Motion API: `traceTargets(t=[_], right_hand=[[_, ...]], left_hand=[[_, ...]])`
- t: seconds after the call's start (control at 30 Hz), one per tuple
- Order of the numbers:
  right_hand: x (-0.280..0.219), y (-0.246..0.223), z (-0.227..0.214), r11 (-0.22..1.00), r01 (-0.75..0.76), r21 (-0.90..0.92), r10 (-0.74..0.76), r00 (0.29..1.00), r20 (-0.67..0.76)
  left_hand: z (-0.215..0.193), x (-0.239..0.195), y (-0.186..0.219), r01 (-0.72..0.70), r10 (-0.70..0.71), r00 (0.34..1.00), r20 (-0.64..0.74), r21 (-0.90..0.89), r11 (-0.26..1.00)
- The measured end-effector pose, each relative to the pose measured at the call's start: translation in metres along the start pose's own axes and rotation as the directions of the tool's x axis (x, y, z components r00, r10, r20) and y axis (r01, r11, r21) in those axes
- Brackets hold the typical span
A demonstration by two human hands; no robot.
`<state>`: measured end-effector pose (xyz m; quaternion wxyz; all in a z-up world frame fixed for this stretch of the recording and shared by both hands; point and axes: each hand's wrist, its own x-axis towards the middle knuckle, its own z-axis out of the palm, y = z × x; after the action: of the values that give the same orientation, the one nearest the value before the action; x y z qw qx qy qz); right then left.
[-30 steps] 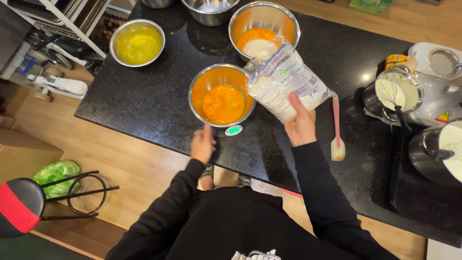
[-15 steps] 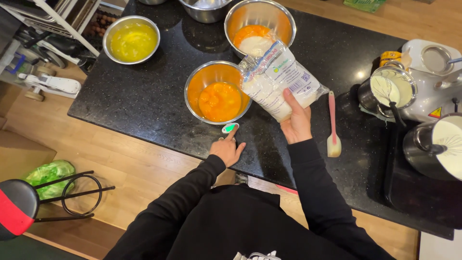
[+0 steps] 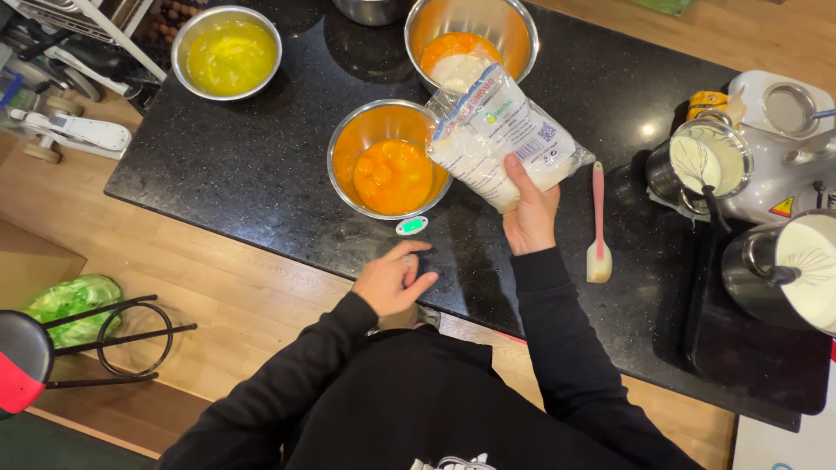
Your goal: The person pours a white granular substance from a plastic bag into two metal bowls containing egg yolks. They then retrieve a small packet from a floor storage bin and add its contents to a pot of liquid on the stove, stirring the mixture with a whisk.
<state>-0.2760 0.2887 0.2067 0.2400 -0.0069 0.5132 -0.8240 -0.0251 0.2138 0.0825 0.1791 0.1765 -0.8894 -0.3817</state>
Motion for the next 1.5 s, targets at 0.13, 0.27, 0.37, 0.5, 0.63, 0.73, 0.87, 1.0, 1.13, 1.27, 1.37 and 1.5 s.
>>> traceTargets(t=[0.13, 0.27, 0.37, 0.5, 0.63, 0.73, 0.87, 1.0, 1.13, 1.27, 1.37, 1.5], right_hand=[[0.024, 0.022, -0.01, 0.972, 0.125, -0.197, -0.124, 0.992, 0.022], [0.019, 0.026, 0.004, 0.979, 0.12, -0.164, -0.116, 0.993, 0.032], [0.014, 0.019, 0.012, 0.996, 0.077, -0.054, -0.075, 0.996, 0.04], [0.01, 0.016, 0.02, 0.999, 0.051, -0.005, -0.051, 0.997, 0.057], [0.018, 0.025, 0.015, 0.995, 0.086, -0.048, -0.083, 0.995, 0.057], [0.028, 0.036, 0.009, 0.985, 0.131, -0.11, -0.125, 0.99, 0.057], [0.036, 0.057, 0.001, 0.843, 0.352, -0.407, -0.313, 0.936, 0.16], [0.028, 0.05, -0.001, 0.76, 0.443, -0.475, -0.381, 0.896, 0.227], [0.025, 0.05, 0.001, 0.754, 0.443, -0.485, -0.368, 0.896, 0.247], [0.029, 0.058, 0.002, 0.763, 0.434, -0.479, -0.373, 0.901, 0.221], [0.024, 0.054, 0.011, 0.774, 0.431, -0.463, -0.371, 0.903, 0.219], [0.016, 0.049, 0.017, 0.772, 0.429, -0.47, -0.369, 0.903, 0.219]], left_hand=[[-0.029, -0.006, -0.023, 0.047, -0.06, 0.976, -0.211, -0.07, 0.996], [-0.057, -0.003, -0.048, 0.127, -0.175, 0.858, -0.482, -0.132, 0.983], [-0.072, -0.002, -0.05, 0.168, -0.25, 0.784, -0.568, -0.193, 0.967], [-0.074, -0.004, -0.063, 0.161, -0.298, 0.721, -0.626, -0.267, 0.95], [-0.073, -0.006, -0.074, 0.175, -0.336, 0.704, -0.626, -0.306, 0.936], [-0.075, -0.006, -0.077, 0.118, -0.401, 0.691, -0.601, -0.453, 0.884], [-0.078, -0.004, -0.067, 0.073, -0.456, 0.673, -0.583, -0.562, 0.824], [-0.079, -0.002, -0.07, 0.065, -0.474, 0.666, -0.575, -0.589, 0.806], [-0.077, 0.002, -0.078, 0.079, -0.492, 0.656, -0.573, -0.595, 0.8], [-0.077, 0.011, -0.081, 0.062, -0.496, 0.661, -0.563, -0.617, 0.784], [-0.081, 0.018, -0.078, 0.056, -0.491, 0.662, -0.566, -0.616, 0.786], [-0.082, 0.024, -0.08, 0.048, -0.477, 0.666, -0.574, -0.605, 0.795]])
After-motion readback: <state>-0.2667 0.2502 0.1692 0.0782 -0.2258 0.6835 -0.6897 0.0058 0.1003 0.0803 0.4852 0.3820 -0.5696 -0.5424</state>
